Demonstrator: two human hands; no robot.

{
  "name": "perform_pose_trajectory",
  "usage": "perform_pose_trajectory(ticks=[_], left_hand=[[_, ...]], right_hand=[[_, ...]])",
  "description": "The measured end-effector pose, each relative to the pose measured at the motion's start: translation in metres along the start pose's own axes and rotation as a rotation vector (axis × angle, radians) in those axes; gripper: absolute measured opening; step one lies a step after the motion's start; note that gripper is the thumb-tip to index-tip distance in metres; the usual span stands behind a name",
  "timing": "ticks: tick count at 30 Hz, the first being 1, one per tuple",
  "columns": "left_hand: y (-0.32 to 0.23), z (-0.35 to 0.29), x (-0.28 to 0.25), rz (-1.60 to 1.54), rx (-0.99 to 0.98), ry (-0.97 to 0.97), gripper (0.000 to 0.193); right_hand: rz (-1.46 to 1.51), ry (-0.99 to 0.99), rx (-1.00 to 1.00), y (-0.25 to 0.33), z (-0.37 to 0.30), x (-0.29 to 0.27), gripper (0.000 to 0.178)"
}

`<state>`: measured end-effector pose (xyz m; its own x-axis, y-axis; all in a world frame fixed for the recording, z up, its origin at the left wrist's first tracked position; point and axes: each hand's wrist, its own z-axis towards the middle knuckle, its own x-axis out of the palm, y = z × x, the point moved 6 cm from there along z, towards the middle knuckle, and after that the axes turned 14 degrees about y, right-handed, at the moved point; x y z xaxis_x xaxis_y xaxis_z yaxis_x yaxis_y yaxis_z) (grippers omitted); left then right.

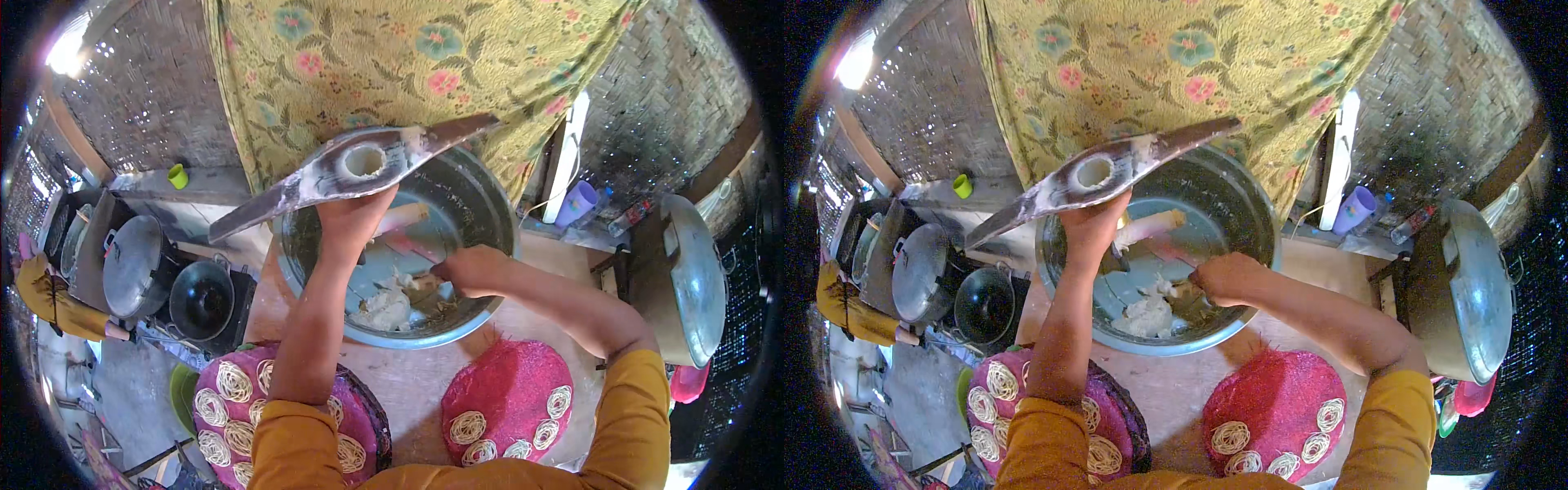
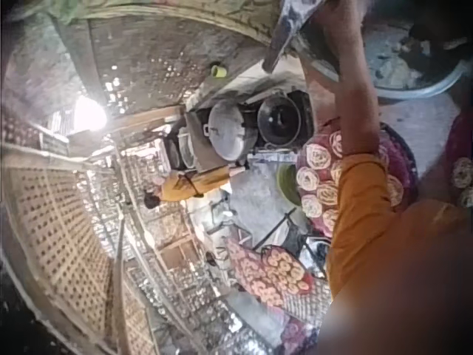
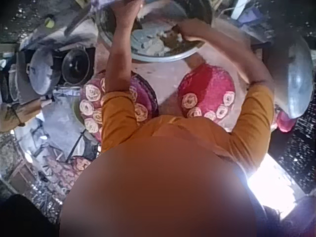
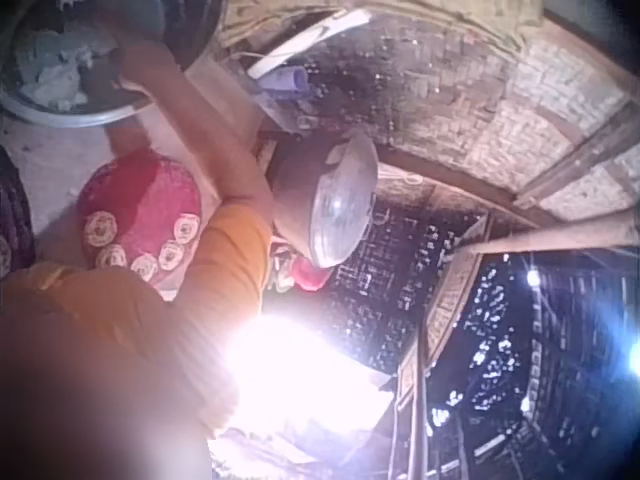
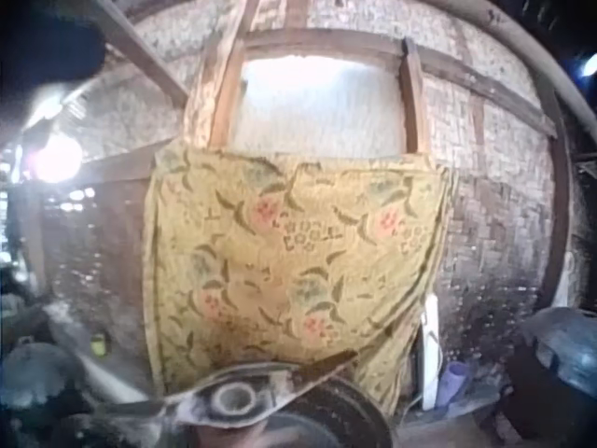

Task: The person pipes swirls of dough onto small circular mats using a handheld manual extruder tool.

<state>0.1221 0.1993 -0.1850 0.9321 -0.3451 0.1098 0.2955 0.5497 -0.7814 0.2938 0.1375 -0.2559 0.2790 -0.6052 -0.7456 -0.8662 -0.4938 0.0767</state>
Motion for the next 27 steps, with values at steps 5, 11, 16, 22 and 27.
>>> perform_pose_trajectory(ticks=[5, 11, 16, 22, 27], left_hand=[[0.015, -0.004, 0.002, -1.166, -0.152, -0.141, 0.036], [-0.017, -0.011, -0.007, 0.405, 0.192, -0.164, 0.041], [-0.013, -0.013, 0.001, 0.317, 0.174, -0.125, 0.044], [-0.023, -0.007, 0.025, 0.97, 0.162, 0.096, 0.042], [-0.142, 0.002, 0.101, 0.824, 0.536, 0.239, 0.027]], right_hand=[[0.066, 0.09, -0.115, 0.047, 0.015, -0.008, 0.026], [0.037, 0.084, -0.159, 0.056, -0.018, -0.004, 0.028], [-0.077, -0.055, -0.117, 0.037, -0.111, -0.028, 0.044], [0.161, -0.225, -0.217, 0.023, -0.264, -0.103, 0.031], [0.275, -0.311, -0.087, 0.018, -0.351, -0.135, 0.027]])
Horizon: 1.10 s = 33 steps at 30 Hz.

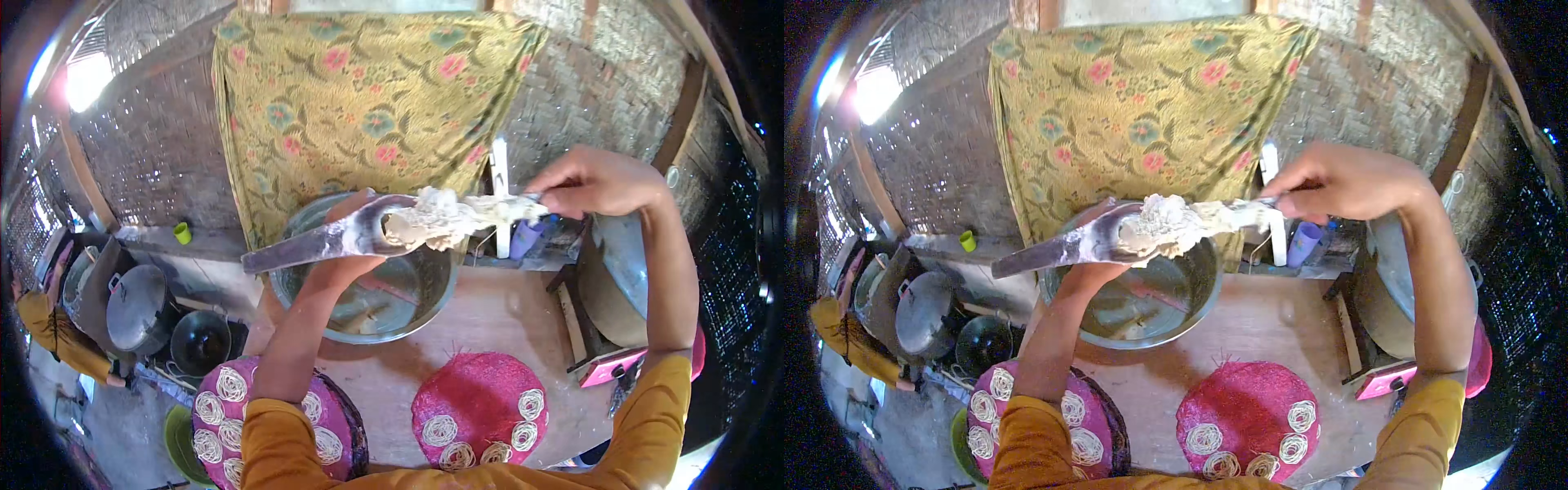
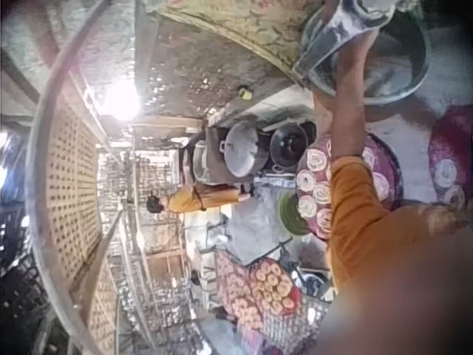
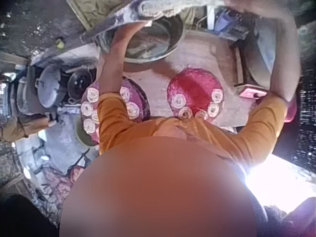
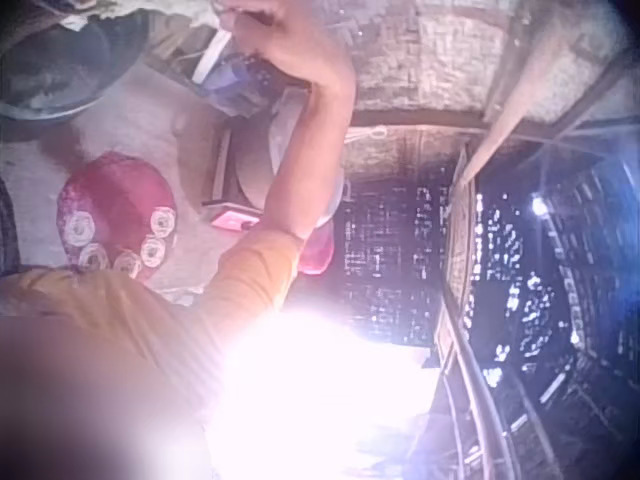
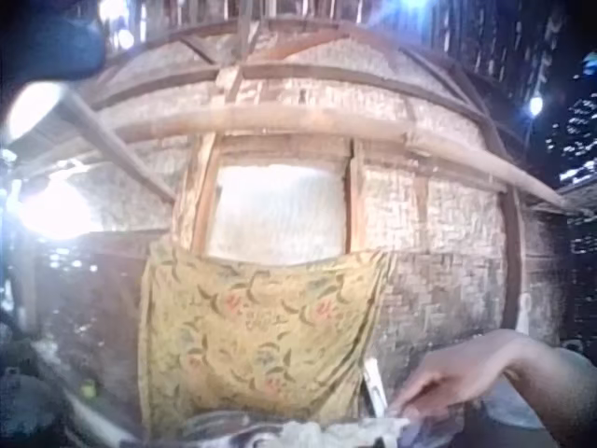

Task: The person pipes swirls of dough onto small circular mats using a handheld manual extruder tool.

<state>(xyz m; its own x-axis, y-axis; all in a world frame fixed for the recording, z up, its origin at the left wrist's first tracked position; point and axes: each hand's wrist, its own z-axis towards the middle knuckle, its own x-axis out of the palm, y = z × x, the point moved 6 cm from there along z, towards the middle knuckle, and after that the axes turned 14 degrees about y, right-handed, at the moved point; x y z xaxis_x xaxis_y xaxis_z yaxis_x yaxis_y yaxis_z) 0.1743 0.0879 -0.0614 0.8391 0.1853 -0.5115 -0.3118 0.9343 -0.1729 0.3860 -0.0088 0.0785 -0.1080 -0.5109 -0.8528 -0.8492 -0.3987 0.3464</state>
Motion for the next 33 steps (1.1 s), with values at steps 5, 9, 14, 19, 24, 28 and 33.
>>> perform_pose_trajectory(ticks=[5, 9, 14, 19, 24, 28, 33], left_hand=[[-0.054, 0.029, 0.004, 0.334, -0.05, 0.228, 0.02], [-0.062, 0.021, 0.004, 0.261, -0.052, 0.224, 0.021], [-0.022, -0.011, -0.023, 0.398, -0.198, 0.187, 0.017], [-0.01, -0.028, -0.016, -0.267, -0.24, 0.045, 0.03], [-0.088, 0.011, -0.028, 0.329, -0.275, 0.236, 0.047], [-0.025, -0.01, -0.042, 0.135, -0.237, 0.081, 0.03], [-0.029, -0.002, -0.049, 0.32, -0.391, 0.107, 0.029]], right_hand=[[-1.142, -0.525, 0.062, 0.059, 0.003, 0.03, 0.019], [-1.399, -0.641, 0.134, 0.063, 0.02, 0.1, 0.023], [-1.184, -0.76, 0.053, 0.074, -0.045, 0.096, 0.029], [-1.04, -0.828, -0.234, 0.093, -0.053, 0.077, 0.025], [-1.142, -0.769, -0.104, 0.089, -0.014, 0.097, 0.022], [-1.003, -0.935, -0.255, 0.096, -0.058, 0.088, 0.022], [-1.085, -0.905, 0.018, 0.088, -0.058, 0.071, 0.022]])
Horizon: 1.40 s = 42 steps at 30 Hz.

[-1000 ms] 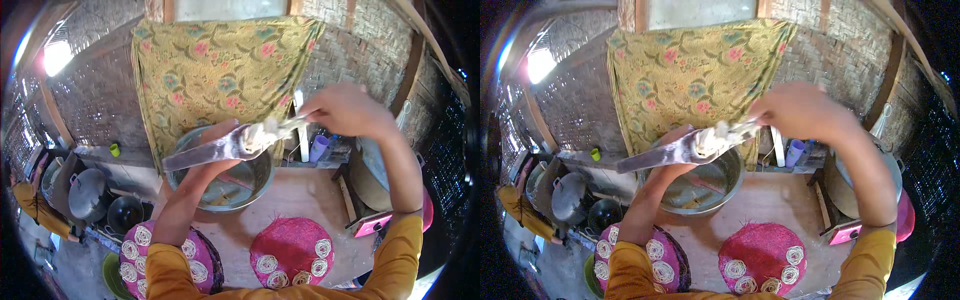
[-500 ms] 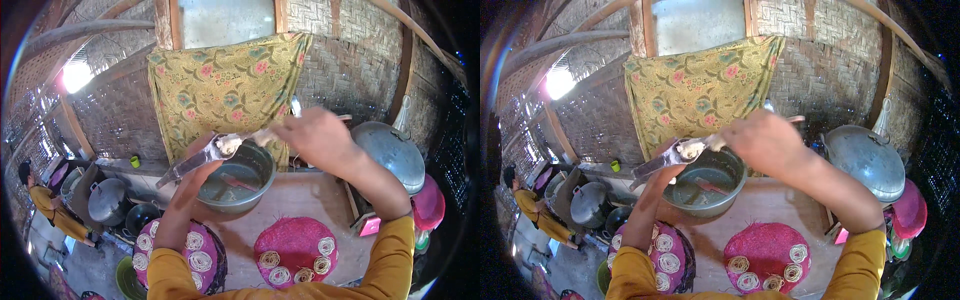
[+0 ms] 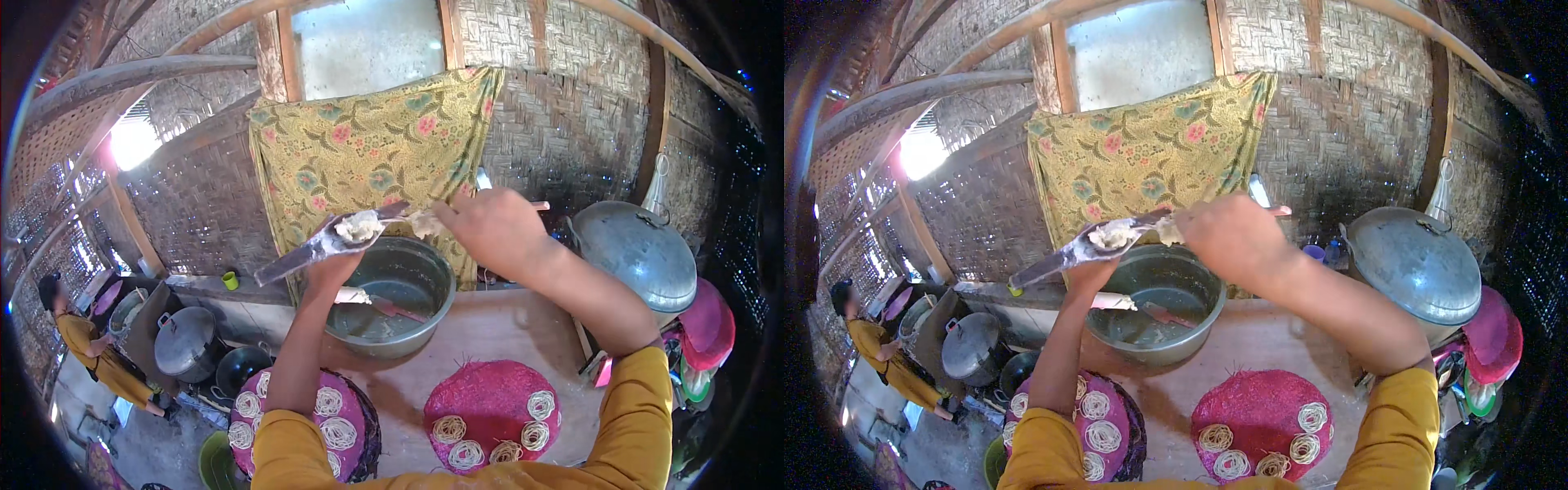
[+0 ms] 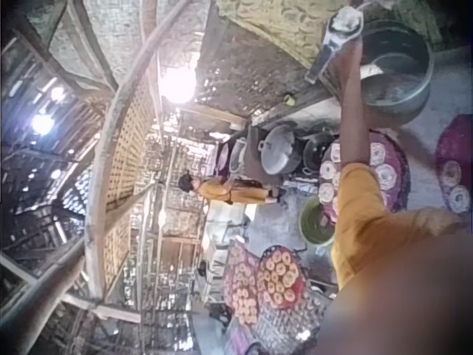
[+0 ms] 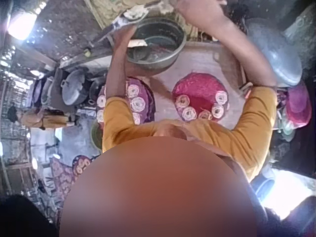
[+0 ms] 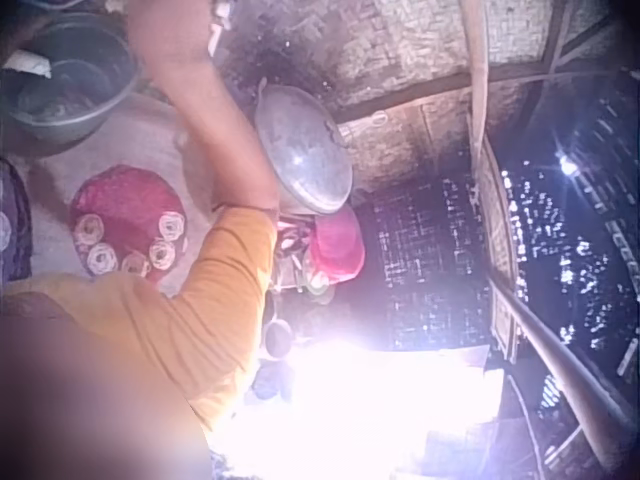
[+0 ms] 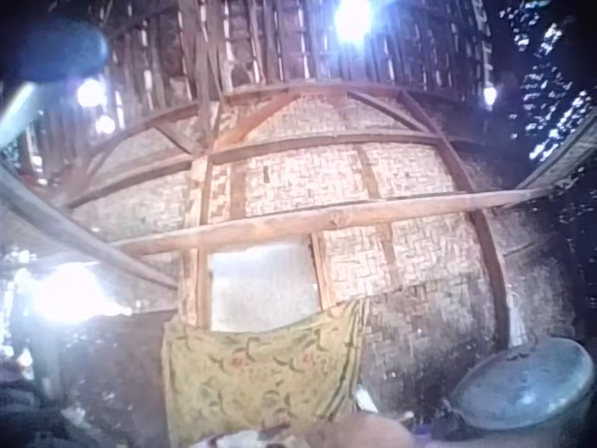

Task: The person pipes swirls of dough onto small circular mats using a handheld manual extruder tool.

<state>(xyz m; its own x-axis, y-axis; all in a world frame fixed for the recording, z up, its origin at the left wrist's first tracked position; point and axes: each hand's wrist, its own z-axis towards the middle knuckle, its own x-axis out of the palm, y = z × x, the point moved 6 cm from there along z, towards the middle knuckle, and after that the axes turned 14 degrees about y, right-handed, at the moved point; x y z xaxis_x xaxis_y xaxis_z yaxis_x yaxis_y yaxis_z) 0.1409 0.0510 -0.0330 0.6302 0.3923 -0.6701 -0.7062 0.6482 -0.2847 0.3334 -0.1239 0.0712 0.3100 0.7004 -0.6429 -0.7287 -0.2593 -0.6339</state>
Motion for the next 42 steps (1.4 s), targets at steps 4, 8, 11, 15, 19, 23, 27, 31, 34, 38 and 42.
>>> perform_pose_trajectory(ticks=[4, 8, 11, 15, 19, 23, 27, 31, 34, 38, 42], left_hand=[[-0.029, 0.003, 0.0, 0.044, 0.178, 0.064, 0.026], [-0.043, -0.003, 0.028, 0.25, 0.233, 0.115, 0.025], [-0.036, -0.011, 0.025, 0.354, 0.226, 0.092, 0.026], [0.022, -0.014, 0.0, -0.005, -0.286, 0.251, 0.043], [0.01, -0.004, 0.006, -0.012, -0.15, 0.225, 0.051], [-0.021, 0.008, 0.001, 0.129, -0.089, 0.085, 0.031], [0.028, -0.006, -0.016, 0.056, -0.245, 0.082, 0.046], [0.042, 0.008, 0.0, -0.047, -0.152, 0.059, 0.046], [0.039, 0.007, -0.009, -0.155, -0.239, 0.055, 0.045], [0.046, -0.011, -0.047, -0.452, -0.285, -0.144, 0.032], [0.075, -0.023, -0.104, -0.062, -0.337, -0.25, 0.028]], right_hand=[[0.009, 0.063, -0.055, 0.013, 0.019, -0.004, 0.02], [0.033, 0.149, -0.157, 0.039, 0.03, 0.027, 0.019], [0.024, 0.064, -0.2, 0.048, 0.017, 0.029, 0.023], [0.27, -0.016, 0.017, 0.004, -0.003, 0.012, 0.033], [0.807, -0.284, 0.388, 0.017, 0.022, 0.066, 0.038], [0.998, -0.301, 0.316, 0.084, 0.019, 0.121, 0.047], [1.513, -0.002, 0.218, 0.091, 0.017, 0.13, 0.044], [1.425, 0.008, 0.308, 0.071, 0.027, 0.13, 0.045], [1.464, -0.069, 0.236, 0.087, 0.036, 0.127, 0.043], [1.797, 0.237, 0.15, 0.088, 0.034, 0.11, 0.038], [1.411, 0.609, 0.02, 0.116, 0.048, 0.179, 0.044]])
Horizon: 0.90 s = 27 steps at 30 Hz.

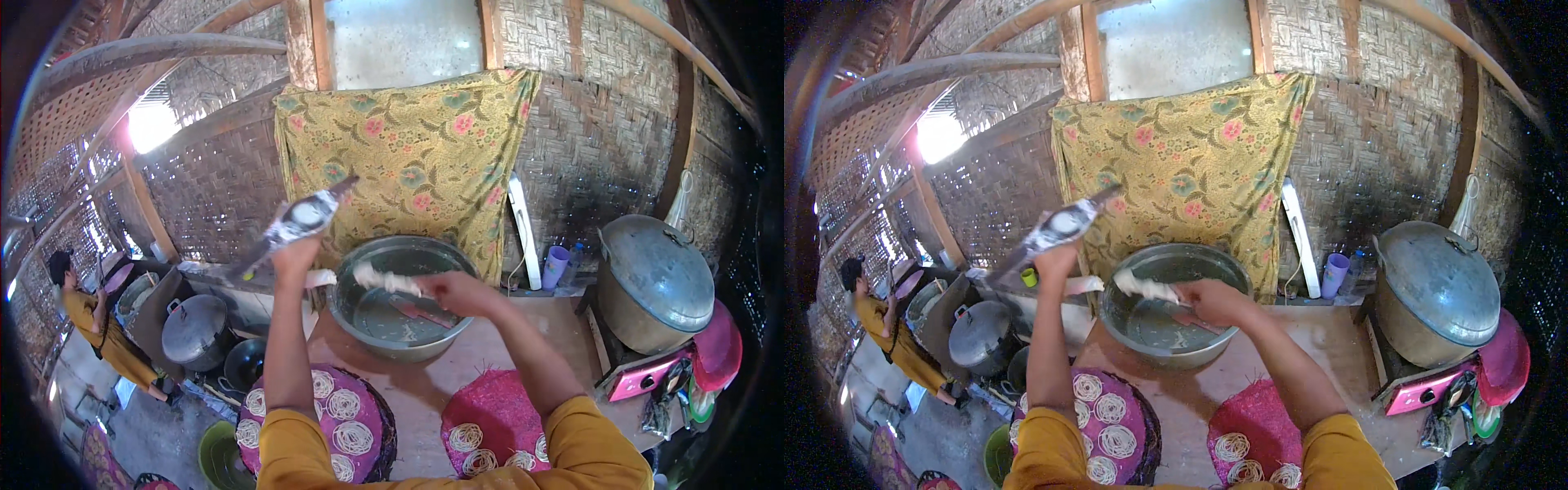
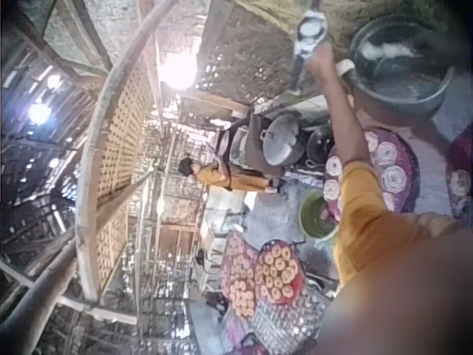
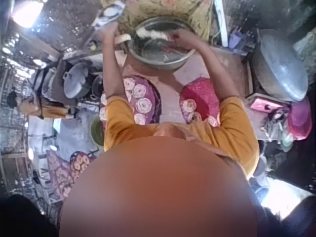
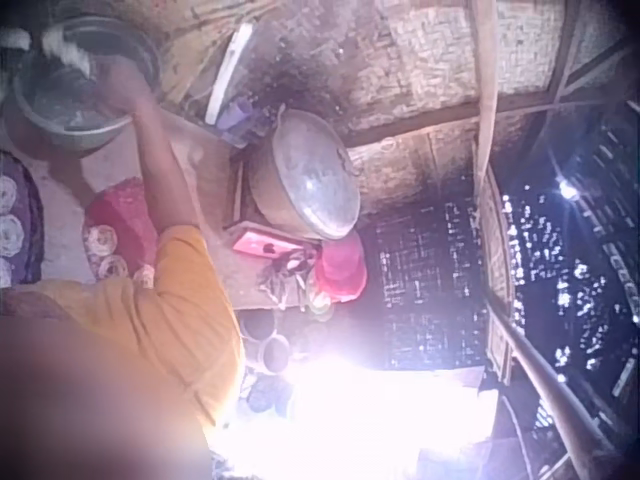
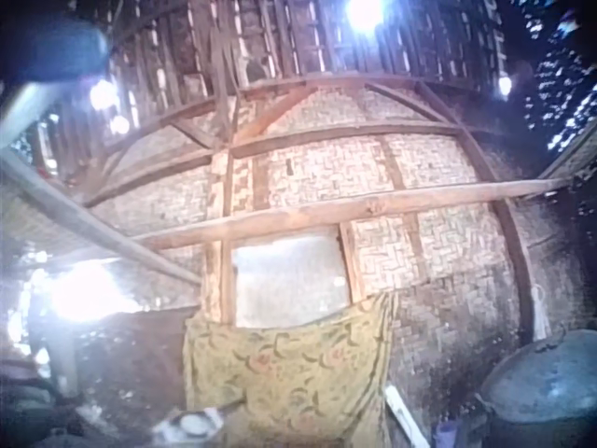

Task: The person pipes swirls of dough onto small circular mats using a handheld manual extruder tool.

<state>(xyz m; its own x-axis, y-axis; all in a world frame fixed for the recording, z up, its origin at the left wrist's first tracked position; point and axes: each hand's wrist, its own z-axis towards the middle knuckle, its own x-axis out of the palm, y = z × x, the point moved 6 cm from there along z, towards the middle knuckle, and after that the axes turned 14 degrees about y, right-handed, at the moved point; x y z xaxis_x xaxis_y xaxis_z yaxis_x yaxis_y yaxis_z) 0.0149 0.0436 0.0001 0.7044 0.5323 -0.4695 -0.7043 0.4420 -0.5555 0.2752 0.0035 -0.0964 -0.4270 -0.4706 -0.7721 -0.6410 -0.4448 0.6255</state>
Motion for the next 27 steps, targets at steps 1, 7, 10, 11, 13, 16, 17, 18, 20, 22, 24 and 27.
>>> perform_pose_trajectory(ticks=[1, 7, 10, 11, 13, 16, 17, 18, 20, 22, 24, 27], left_hand=[[0.009, 0.002, -0.02, -0.023, 0.033, -0.106, 0.03], [0.039, -0.003, -0.059, -1.07, -0.089, -0.113, 0.016], [0.034, -0.023, -0.049, -1.591, -0.069, -0.061, 0.005], [0.024, -0.031, -0.05, -1.745, 0.001, 0.016, 0.006], [-0.003, -0.053, -0.019, -1.831, -0.098, 0.067, 0.01], [-0.01, -0.087, 0.06, -1.964, -0.247, 0.322, 0.01], [-0.012, -0.1, 0.071, -1.851, -0.295, 0.309, 0.012], [-0.009, -0.113, 0.084, -1.857, -0.299, 0.308, 0.012], [0.025, -0.153, 0.093, -1.103, -0.381, -0.013, 0.032], [0.013, -0.205, 0.116, -0.664, -0.178, 0.186, 0.036], [-0.074, -0.241, 0.116, -1.034, -0.034, 0.425, 0.041], [-0.095, -0.288, 0.179, -2.361, -0.908, 0.598, 0.044]], right_hand=[[-0.421, 0.073, 0.175, -0.018, 0.02, 0.016, 0.046], [-0.777, -0.002, 0.254, -0.087, 0.075, 0.066, 0.051], [0.314, 0.167, -0.184, -0.04, 0.074, 0.064, 0.053], [0.876, 0.233, -0.346, 0.003, 0.059, 0.075, 0.057], [1.232, 0.417, -0.301, 0.053, 0.001, 0.093, 0.063], [1.821, 0.644, -0.261, 0.045, -0.046, 0.141, 0.072], [2.035, 0.701, -0.306, 0.045, -0.064, 0.147, 0.076], [2.037, 0.696, -0.299, 0.043, -0.084, 0.148, 0.076], [1.92, 0.162, -0.315, 0.023, -0.125, 0.127, 0.07], [1.779, -0.213, -0.307, -0.003, -0.157, 0.11, 0.068], [1.611, -0.577, -0.288, -0.038, -0.184, 0.1, 0.067], [0.932, -0.97, -0.185, -0.075, -0.226, 0.088, 0.069]])
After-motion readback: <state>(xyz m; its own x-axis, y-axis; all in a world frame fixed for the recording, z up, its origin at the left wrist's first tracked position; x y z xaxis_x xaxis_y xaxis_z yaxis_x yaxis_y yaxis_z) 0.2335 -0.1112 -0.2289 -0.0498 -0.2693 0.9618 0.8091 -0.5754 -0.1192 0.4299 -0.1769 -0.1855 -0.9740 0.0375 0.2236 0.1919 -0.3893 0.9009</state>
